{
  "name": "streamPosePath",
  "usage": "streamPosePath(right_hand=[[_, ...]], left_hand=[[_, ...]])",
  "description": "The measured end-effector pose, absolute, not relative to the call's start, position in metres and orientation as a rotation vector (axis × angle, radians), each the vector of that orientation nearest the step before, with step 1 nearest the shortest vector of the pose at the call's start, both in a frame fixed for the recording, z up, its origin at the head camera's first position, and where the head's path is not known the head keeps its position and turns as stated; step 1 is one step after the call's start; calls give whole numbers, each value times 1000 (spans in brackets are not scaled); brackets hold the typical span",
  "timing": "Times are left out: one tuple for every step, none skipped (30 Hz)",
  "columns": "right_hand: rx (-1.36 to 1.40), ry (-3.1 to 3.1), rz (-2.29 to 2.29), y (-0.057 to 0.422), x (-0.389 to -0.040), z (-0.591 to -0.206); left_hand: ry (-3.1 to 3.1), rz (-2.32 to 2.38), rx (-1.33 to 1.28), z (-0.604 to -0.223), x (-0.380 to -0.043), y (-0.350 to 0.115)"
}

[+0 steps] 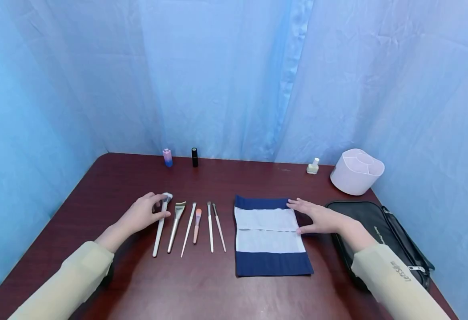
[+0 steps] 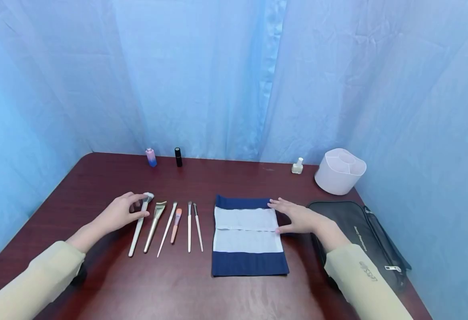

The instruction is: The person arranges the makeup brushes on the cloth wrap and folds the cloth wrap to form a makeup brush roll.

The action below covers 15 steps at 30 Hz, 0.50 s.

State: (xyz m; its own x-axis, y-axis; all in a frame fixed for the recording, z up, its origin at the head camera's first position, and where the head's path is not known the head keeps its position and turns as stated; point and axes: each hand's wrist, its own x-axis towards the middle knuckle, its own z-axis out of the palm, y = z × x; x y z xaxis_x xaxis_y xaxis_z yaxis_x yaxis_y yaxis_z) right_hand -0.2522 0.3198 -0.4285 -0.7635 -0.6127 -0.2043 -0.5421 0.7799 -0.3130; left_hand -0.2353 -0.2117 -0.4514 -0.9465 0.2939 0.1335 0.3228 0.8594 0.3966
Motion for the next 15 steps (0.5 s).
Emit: streamPosePath(right_hand=[[-897,2663,-322,320,-253,-428],[-899,2653,-306,321,-253,-428],[-902,2644,-293,322,-254,-428],[-912,2637,-277,322,-255,-428],[-929,2633,-264,322,-257,-428],[-943,2632,-251,322,-258,-428],[-951,2632,-247,321,-259,-428],[-955,2631,-250,321,-259,-428],[-964,2631,-250,321,-260,-428],[-971,2630,-255,321,-261,-429],[-978,2631,-261,321,-262,-429],[-983,2632,-261,322,-262,-429],[-978,2632,-265,323,-263,-430],[-984,2632,-265,324,-264,-431],[-986,2631,-264,325,-265,-431]], left_hand=[[-2967,-685,-498,-452,-237,-212],[-2969,-709,-507,-453,-239,-211],[-2969,-725,-523,-453,-240,-211],[-2970,-737,-533,-454,-241,-211],[-2971,-745,-541,-455,-242,-211],[-2976,-753,-545,-455,-242,-211],[-2978,-761,-546,-455,-243,-211],[-2983,-776,-542,-455,-243,-211],[-2987,-791,-536,-455,-243,-211],[-2992,-806,-526,-455,-244,-211],[-2997,-825,-518,-455,-244,-211],[-3000,-839,-507,-454,-244,-210],[-3002,-854,-496,-454,-245,-210],[-3006,-871,-485,-454,-245,-210],[-3010,-881,-472,-454,-245,-210]])
